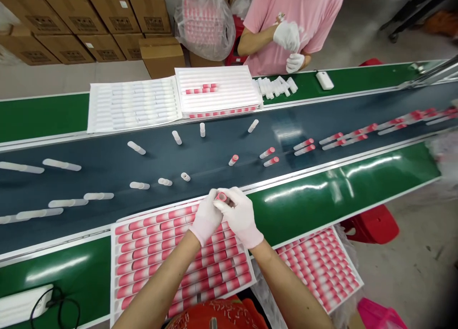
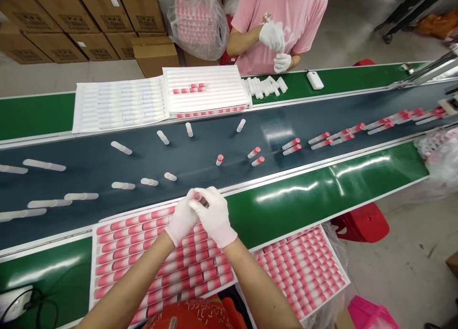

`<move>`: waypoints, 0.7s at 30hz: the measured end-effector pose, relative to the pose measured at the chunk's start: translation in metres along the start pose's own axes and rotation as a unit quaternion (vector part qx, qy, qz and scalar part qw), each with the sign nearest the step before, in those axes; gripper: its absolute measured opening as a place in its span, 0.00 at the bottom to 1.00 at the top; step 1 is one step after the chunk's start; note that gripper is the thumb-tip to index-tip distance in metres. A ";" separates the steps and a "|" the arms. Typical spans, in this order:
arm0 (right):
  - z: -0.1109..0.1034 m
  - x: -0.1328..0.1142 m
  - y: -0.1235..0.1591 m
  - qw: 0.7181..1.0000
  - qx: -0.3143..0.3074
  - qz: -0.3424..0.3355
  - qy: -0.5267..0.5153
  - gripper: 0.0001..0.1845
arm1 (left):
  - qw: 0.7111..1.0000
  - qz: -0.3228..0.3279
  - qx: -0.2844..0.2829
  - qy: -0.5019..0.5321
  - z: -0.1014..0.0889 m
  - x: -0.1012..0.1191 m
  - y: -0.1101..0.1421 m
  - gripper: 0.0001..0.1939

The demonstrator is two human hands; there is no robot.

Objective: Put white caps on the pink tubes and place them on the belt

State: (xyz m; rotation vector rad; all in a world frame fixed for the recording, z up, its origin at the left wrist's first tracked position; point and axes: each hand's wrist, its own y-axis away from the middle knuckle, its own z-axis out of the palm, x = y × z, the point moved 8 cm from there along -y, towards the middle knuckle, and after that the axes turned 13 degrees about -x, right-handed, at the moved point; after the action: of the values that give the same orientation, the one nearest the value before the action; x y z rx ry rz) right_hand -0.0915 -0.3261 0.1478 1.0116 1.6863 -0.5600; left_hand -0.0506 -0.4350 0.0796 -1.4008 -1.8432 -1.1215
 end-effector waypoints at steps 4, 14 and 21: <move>-0.042 0.071 -0.041 0.983 0.172 0.061 0.002 0.17 | 0.984 -0.035 0.156 -0.084 -0.051 -0.028 -0.010 0.40; -0.065 0.134 -0.077 0.976 0.150 0.135 0.085 0.37 | 0.961 -0.170 0.191 0.104 -0.068 -0.114 -0.056 0.28; 0.056 0.090 0.032 0.911 -0.250 -0.023 0.326 0.18 | 0.971 -0.136 0.143 0.138 -0.066 -0.108 -0.032 0.09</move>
State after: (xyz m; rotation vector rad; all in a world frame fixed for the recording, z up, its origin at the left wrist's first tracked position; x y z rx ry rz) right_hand -0.0438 -0.3203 0.0478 0.8162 2.2841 0.2295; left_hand -0.0526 -0.5476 0.0139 -0.8054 -1.9358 -1.0655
